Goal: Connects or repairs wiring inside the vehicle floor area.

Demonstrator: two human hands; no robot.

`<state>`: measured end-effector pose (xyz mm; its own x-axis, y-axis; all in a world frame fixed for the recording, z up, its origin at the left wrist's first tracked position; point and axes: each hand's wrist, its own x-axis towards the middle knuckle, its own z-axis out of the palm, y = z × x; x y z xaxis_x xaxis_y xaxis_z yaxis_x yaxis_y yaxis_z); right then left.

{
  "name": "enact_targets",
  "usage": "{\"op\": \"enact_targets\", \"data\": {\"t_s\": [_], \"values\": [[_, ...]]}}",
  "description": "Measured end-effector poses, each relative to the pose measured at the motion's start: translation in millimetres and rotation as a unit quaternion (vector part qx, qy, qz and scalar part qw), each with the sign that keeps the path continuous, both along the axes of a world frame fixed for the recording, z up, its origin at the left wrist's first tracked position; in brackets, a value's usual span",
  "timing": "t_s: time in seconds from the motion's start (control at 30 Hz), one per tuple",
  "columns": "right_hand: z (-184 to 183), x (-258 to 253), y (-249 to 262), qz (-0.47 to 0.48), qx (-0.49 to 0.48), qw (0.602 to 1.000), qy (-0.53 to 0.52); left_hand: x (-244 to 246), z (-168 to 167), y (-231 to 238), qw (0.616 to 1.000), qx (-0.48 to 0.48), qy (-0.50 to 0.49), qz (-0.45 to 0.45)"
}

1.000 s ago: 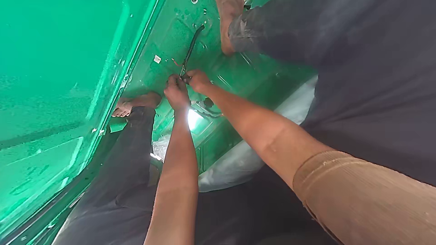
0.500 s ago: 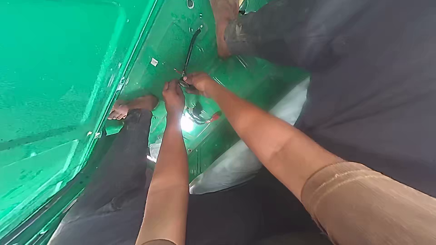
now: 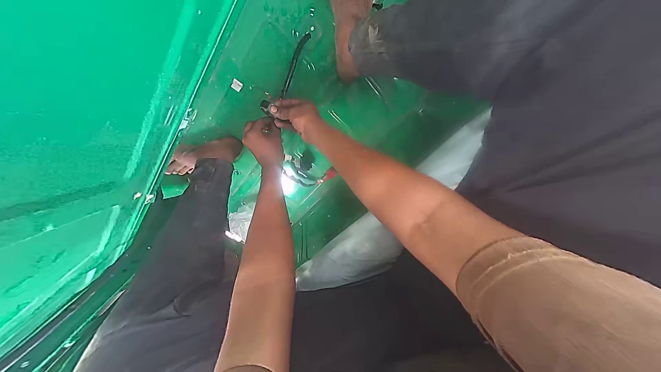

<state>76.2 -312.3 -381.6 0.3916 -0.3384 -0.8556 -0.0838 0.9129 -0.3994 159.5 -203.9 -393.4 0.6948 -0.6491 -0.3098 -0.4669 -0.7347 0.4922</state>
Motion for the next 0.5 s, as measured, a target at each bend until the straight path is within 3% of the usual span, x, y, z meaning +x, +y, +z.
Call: {"op": "enact_targets", "data": {"t_s": [0.17,0.3,0.4,0.5], "values": [[-6.1,10.0,-2.8,0.024,-0.077,0.997,0.017,-0.7,-5.5,3.0,0.998,-0.046,0.020,0.036],[-2.8,6.1,4.1,0.006,-0.063,0.997,0.041,-0.3,-7.7,-6.8,0.979,-0.064,0.131,0.144],[-10.8,-7.1,12.4,0.105,-0.073,0.980,0.151,-3.2,-4.6,-15.6,0.952,-0.096,0.201,0.211],[-20.6,-20.6,20.9,0.124,-0.022,0.984,0.122,-4.9,1.2,-21.0,0.927,-0.065,0.258,0.263]]}}
